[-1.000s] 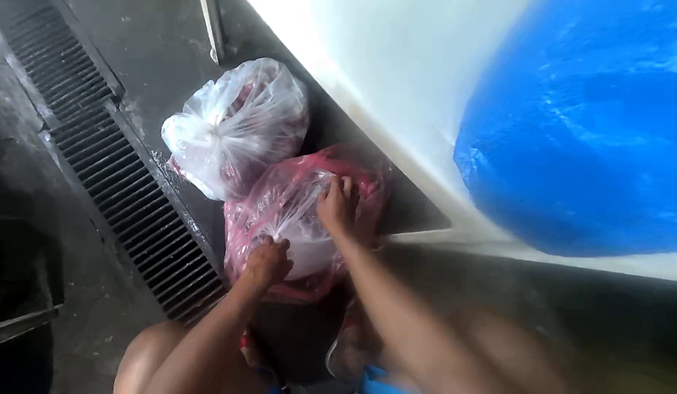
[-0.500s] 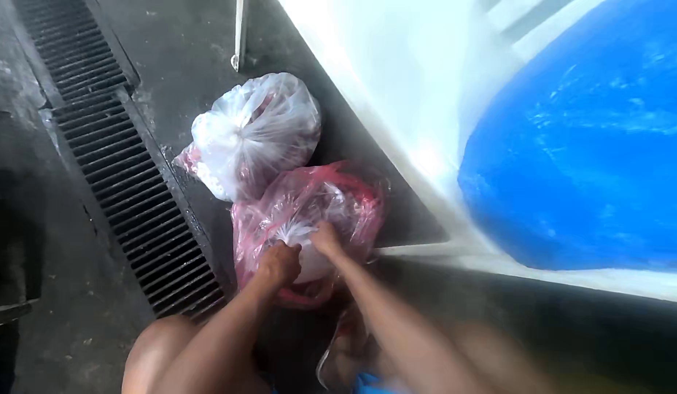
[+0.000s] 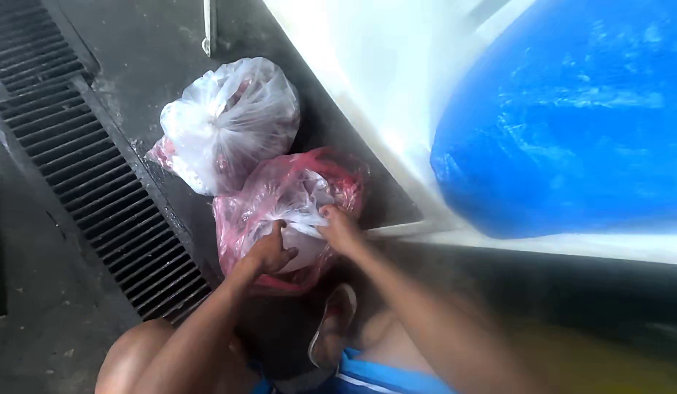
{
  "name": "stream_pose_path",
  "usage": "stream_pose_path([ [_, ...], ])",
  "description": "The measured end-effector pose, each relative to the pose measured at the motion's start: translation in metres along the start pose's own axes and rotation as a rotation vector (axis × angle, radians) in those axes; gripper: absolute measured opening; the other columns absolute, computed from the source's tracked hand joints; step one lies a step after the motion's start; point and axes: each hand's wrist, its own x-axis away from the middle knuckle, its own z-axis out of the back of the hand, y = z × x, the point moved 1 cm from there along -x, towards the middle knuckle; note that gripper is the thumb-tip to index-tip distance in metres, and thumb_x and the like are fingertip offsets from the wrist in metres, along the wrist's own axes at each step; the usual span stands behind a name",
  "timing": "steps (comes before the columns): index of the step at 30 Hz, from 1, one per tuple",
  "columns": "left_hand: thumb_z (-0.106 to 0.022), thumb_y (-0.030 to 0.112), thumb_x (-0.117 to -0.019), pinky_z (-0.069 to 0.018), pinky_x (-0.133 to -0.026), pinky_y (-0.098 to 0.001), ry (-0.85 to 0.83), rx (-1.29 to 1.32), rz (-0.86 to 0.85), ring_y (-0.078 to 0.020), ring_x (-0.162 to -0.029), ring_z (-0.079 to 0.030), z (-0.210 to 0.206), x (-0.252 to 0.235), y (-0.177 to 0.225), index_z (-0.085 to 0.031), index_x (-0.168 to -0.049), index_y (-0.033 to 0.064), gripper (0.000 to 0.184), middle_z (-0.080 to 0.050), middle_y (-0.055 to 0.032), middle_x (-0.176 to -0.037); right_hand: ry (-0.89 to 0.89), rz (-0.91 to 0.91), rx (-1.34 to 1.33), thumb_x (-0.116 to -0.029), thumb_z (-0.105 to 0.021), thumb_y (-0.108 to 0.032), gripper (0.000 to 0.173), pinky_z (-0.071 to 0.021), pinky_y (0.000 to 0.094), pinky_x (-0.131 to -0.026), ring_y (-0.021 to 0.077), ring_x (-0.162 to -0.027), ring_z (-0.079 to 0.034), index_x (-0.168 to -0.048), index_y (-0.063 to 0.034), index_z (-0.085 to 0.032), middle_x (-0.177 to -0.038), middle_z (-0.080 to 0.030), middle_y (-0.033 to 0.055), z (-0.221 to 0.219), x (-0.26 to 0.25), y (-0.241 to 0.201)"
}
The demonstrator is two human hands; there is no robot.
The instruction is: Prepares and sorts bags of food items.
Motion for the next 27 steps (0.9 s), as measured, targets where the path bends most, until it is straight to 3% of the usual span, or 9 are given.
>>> stream_pose_path([
  [3,-0.064,0.047,-0.098,-0.0567,-0.092,-0.0555,0.082,0.103,0.161,-0.0349,-0.102,-0.071,-0.002,-0.003,0.001,-0.026,-0.156,0.0069,0.08,-0.066,-0.0224,-0.119,0.147,0.206,0.096,-0.0961,-0.068,-0.027,0.048,-0.0465,0.0526,-0.11,0.035,-0.129,-0.057,-0.139,-0.0083,-0.061,-0.14,-0.059,0.0182,-0.004,0.002,-0.02],
  [6,-0.059,0.04,-0.1024,-0.0616,-0.079,-0.0465,0.108,0.258,0.171,-0.0266,-0.082,-0.074,0.003,-0.005,-0.001,-0.056,-0.128,-0.0027,0.05,-0.072,-0.0168,-0.101,0.434,0.56,0.055,-0.0993,-0.06,-0.019,0.028,-0.0549,0.0422,-0.102,0.0275,-0.116,-0.067,-0.121,-0.0087,-0.073,-0.122,-0.07,0.0123,-0.022,0.014,-0.034],
  [9,-0.055,0.035,-0.1041,-0.055,-0.073,-0.0421,-0.032,0.332,0.087,-0.0195,-0.073,-0.066,0.009,0.0,0.002,-0.067,-0.101,-0.0009,0.038,-0.069,-0.0094,-0.084,0.153,0.575,-0.116,-0.1021,-0.048,-0.013,0.03,-0.0549,0.0422,-0.097,0.023,-0.108,-0.07,-0.12,-0.0058,-0.071,-0.116,-0.073,0.0107,-0.03,0.017,-0.041],
  [12,-0.058,0.038,-0.1017,-0.0571,-0.081,-0.0417,-0.127,0.408,0.036,-0.0191,-0.086,-0.069,0.007,0.0,0.0,-0.068,-0.112,0.0028,0.038,-0.071,-0.0091,-0.096,-0.155,0.387,-0.118,-0.102,-0.047,-0.011,0.034,-0.0492,0.0479,-0.108,0.029,-0.121,-0.064,-0.131,-0.0036,-0.064,-0.129,-0.067,0.0156,-0.037,-0.008,-0.025],
  [15,-0.062,0.046,-0.0988,-0.0543,-0.097,-0.0472,-0.206,0.465,0.069,-0.0232,-0.109,-0.067,0.006,0.003,-0.005,-0.063,-0.132,0.0054,0.052,-0.069,-0.0134,-0.119,-0.327,0.304,0.011,-0.1021,-0.049,-0.011,0.035,-0.0497,0.0577,-0.104,0.0385,-0.12,-0.064,-0.134,-0.0013,-0.06,-0.124,-0.067,0.0227,-0.028,-0.021,-0.024],
  [19,-0.035,0.04,-0.11,-0.0507,-0.07,-0.0345,-0.156,0.585,0.138,-0.0121,-0.078,-0.058,0.009,-0.002,-0.022,-0.06,-0.105,0.0129,0.037,-0.06,-0.0006,-0.089,-0.336,0.245,0.115,-0.1004,-0.051,-0.012,0.03,-0.051,0.0604,-0.099,0.0404,-0.118,-0.064,-0.125,-0.0013,-0.064,-0.122,-0.067,0.0234,-0.029,-0.023,-0.034],
  [21,-0.038,0.029,-0.1103,-0.0475,-0.062,-0.031,-0.096,0.467,0.14,-0.0106,-0.068,-0.053,0.012,-0.008,-0.028,-0.061,-0.098,0.0098,0.033,-0.056,0.0005,-0.08,-0.28,0.293,0.085,-0.1006,-0.051,-0.013,0.032,-0.051,0.0581,-0.101,0.0378,-0.12,-0.064,-0.128,-0.0032,-0.063,-0.124,-0.067,0.0204,-0.038,-0.02,-0.032],
  [25,-0.051,0.019,-0.1047,-0.0519,-0.094,-0.0568,-0.116,-0.221,0.055,-0.037,-0.107,-0.067,0.002,-0.025,-0.019,-0.067,-0.12,-0.0034,0.032,-0.069,-0.0243,-0.114,-0.348,0.375,0.026,-0.1016,-0.055,-0.017,0.045,-0.0418,0.0604,-0.112,0.039,-0.131,-0.057,-0.145,-0.0049,-0.054,-0.137,-0.061,0.0219,-0.053,-0.018,-0.016],
  [27,-0.055,0.023,-0.1006,-0.0513,-0.099,-0.0604,-0.044,-0.346,0.097,-0.039,-0.116,-0.065,0.004,-0.02,0.007,-0.067,-0.122,-0.0007,0.034,-0.068,-0.0237,-0.121,-0.411,0.367,0.009,-0.0995,-0.062,-0.022,0.061,-0.0397,0.0606,-0.115,0.0397,-0.137,-0.051,-0.156,-0.0077,-0.043,-0.146,-0.055,0.0228,-0.059,-0.014,-0.006],
])
